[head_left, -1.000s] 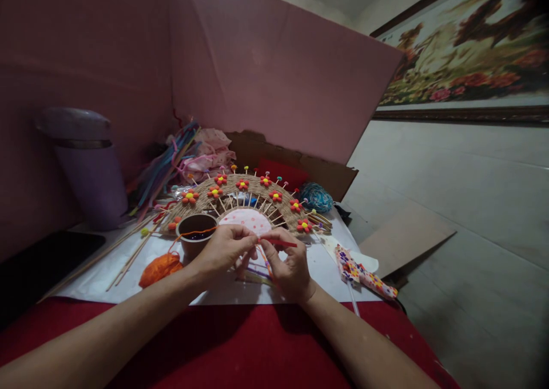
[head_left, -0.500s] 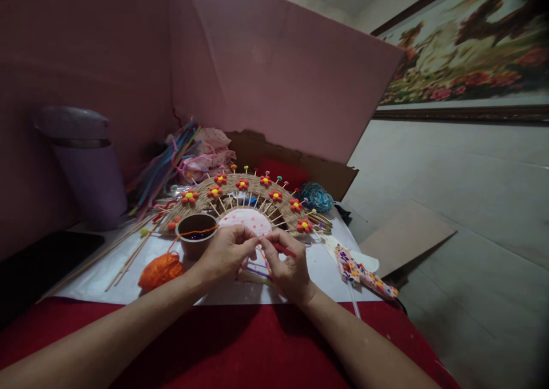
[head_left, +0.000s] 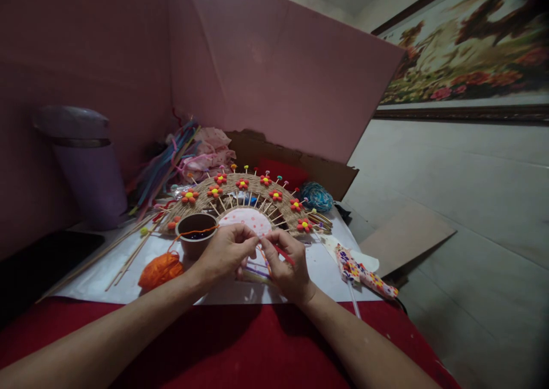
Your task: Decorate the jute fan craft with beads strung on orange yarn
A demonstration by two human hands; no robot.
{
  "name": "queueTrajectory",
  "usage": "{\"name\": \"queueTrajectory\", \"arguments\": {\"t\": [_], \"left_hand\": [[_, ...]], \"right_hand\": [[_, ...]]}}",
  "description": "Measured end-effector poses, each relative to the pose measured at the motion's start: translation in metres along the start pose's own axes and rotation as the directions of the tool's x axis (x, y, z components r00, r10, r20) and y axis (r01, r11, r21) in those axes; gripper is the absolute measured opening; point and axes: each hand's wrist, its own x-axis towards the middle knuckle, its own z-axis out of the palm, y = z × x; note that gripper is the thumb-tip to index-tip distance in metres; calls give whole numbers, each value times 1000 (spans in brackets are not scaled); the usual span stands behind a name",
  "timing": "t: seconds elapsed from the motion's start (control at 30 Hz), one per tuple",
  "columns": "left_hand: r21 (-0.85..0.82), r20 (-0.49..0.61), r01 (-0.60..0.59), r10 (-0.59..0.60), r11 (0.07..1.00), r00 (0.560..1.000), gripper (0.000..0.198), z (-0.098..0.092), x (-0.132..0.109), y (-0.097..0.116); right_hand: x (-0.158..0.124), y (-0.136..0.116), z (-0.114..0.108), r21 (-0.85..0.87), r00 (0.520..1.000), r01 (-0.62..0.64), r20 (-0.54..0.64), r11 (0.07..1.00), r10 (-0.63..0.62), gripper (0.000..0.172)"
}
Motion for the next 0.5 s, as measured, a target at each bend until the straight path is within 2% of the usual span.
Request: {"name": "queueTrajectory", "arguments": {"t": [0.5], "left_hand": [[110, 1, -62, 62, 992, 998, 15, 1, -1, 0]], "right_hand": [[-1, 1, 1, 45, 1000, -14, 15, 999, 13, 15]]}}
